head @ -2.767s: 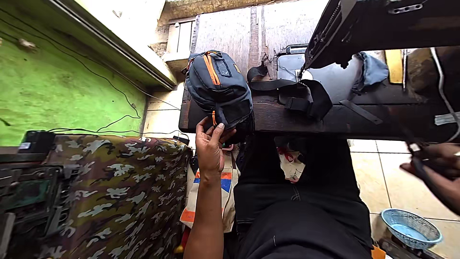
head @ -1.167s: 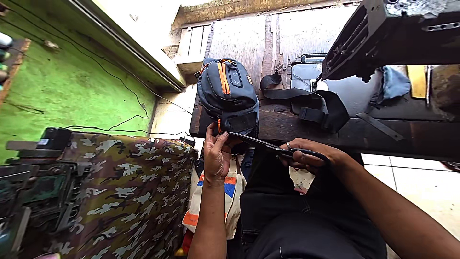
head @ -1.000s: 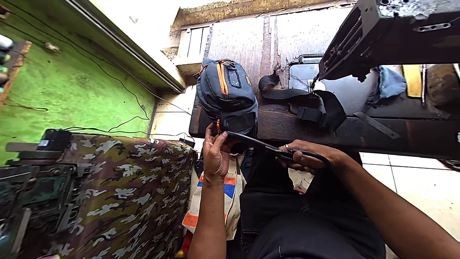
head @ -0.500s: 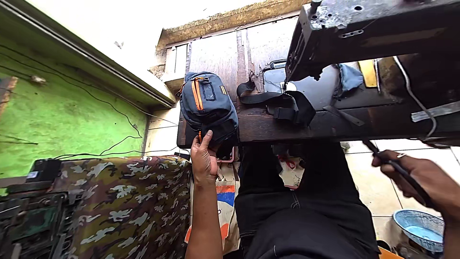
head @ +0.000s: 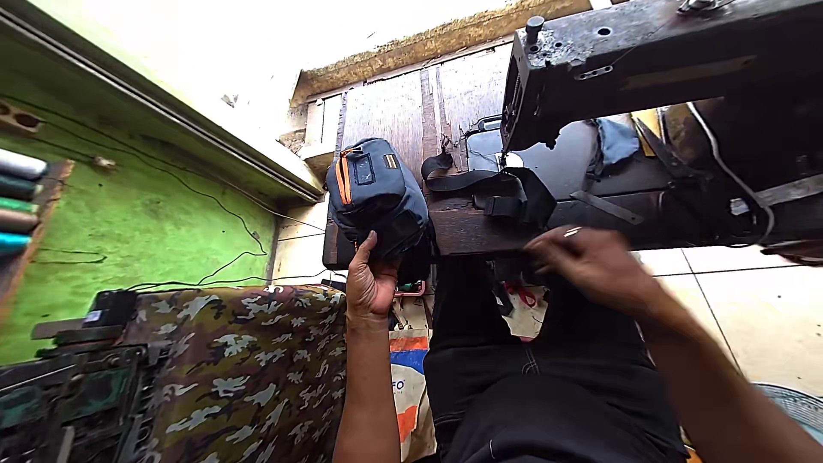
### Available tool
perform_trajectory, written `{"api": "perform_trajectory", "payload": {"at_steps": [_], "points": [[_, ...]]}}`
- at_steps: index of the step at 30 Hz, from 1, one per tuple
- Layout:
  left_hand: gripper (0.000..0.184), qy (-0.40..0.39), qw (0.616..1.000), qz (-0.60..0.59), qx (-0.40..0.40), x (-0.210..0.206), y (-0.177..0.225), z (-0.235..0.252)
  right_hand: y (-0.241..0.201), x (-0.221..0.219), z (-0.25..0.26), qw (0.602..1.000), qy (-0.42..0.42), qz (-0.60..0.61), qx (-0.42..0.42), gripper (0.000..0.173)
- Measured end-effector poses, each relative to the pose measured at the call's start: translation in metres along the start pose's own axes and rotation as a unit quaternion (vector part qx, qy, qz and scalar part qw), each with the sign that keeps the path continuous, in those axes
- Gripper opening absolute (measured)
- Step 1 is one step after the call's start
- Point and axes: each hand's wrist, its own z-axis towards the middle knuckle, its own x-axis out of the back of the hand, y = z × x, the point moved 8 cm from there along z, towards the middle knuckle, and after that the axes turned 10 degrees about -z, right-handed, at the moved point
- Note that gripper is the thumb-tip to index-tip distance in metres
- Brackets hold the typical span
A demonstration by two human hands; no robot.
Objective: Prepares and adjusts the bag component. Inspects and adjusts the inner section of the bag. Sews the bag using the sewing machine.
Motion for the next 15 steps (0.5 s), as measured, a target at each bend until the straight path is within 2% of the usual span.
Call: {"api": "perform_trajectory", "payload": {"at_steps": [1, 2, 3, 5, 8, 11, 13, 15], "points": [[0.020, -0.015, 1.000, -0.011, 0.005, -0.004, -0.004, -0.001, -0.025, -0.046, 0.007, 0.985, -0.100, 0.143, 0.008, 0.034], [0.020, -0.022, 1.000, -0.017, 0.008, -0.006, -0.009, -0.002, -0.044, -0.083, 0.015, 0.953, -0.164, 0.256, -0.007, 0.036], [0.020, -0.021, 1.000, -0.020, 0.008, -0.007, -0.012, -0.004, -0.057, -0.112, 0.023, 0.920, -0.191, 0.339, -0.035, 0.037], [0.021, -0.007, 1.000, -0.003, -0.006, -0.006, -0.014, -0.008, -0.070, -0.149, 0.041, 0.858, -0.180, 0.470, -0.104, 0.036], [0.021, 0.015, 0.999, 0.009, -0.050, -0.002, -0.007, -0.015, -0.071, -0.161, 0.064, 0.790, -0.095, 0.586, -0.156, 0.033], [0.020, 0.043, 0.997, 0.001, -0.070, 0.009, -0.005, -0.022, -0.060, -0.152, 0.083, 0.770, -0.040, 0.616, -0.164, 0.027], [0.018, 0.060, 0.996, 0.001, -0.061, 0.015, -0.012, -0.025, -0.061, -0.148, 0.090, 0.772, -0.034, 0.616, -0.151, 0.027], [0.017, 0.066, 0.997, -0.011, -0.048, 0.016, -0.022, -0.026, -0.067, -0.150, 0.091, 0.781, -0.069, 0.609, -0.124, 0.039]]}}
